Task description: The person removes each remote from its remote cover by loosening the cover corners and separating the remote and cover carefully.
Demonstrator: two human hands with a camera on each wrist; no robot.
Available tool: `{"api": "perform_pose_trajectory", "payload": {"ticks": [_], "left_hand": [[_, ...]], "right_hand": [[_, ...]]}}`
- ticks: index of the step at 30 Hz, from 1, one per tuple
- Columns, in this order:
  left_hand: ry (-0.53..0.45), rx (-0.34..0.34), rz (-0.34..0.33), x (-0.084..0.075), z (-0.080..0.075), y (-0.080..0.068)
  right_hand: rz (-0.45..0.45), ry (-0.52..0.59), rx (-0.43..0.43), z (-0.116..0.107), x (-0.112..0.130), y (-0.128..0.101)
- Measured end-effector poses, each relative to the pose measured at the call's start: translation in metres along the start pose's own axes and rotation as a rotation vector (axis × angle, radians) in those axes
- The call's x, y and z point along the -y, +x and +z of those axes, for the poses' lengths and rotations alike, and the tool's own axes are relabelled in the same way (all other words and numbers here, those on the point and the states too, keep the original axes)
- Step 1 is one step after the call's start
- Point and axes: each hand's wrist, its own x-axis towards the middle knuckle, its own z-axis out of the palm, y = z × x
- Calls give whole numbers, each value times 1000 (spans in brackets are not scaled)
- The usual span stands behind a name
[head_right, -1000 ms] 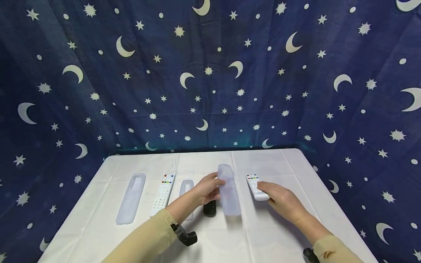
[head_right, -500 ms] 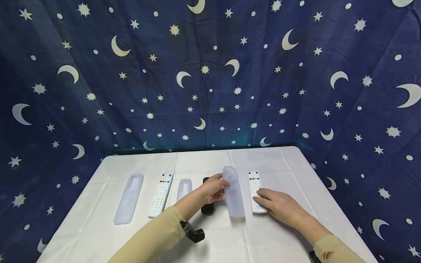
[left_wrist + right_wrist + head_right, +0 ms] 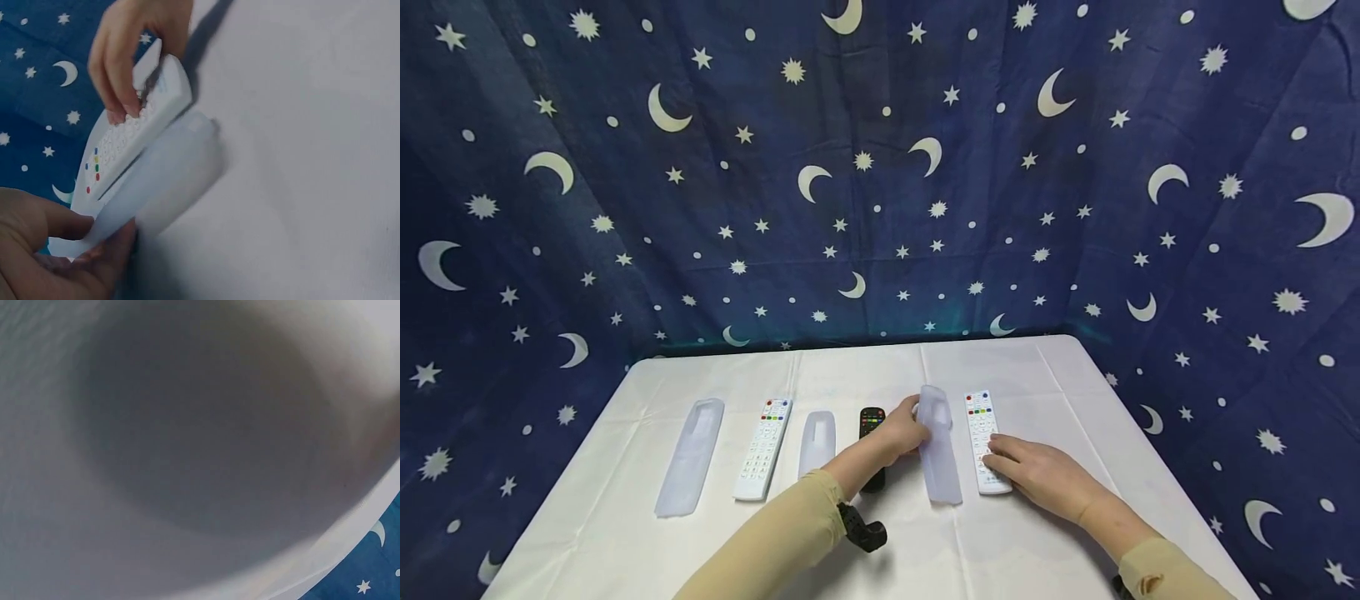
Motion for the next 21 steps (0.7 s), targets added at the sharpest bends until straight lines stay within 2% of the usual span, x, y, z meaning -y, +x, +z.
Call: {"api": "perform_pose_trajectory", "payload": {"ticks": [5, 9, 12, 15, 18, 21], "left_hand": [[387, -40, 86, -5, -2, -5], [592, -26, 104, -9, -5, -9], [652, 5, 136, -9, -10, -14], [637, 51, 201, -8, -22, -20], [607, 73, 295, -10, -44, -30], [628, 43, 370, -10, -72, -39]], "right_hand": [[16, 9, 5, 1, -1, -1], [48, 21, 28, 1, -1, -3], [75, 31, 40, 1, 1, -2], [114, 31, 30, 0, 4, 0], [168, 28, 19, -3, 5, 2], [248, 23, 24, -7, 3, 3]]}}
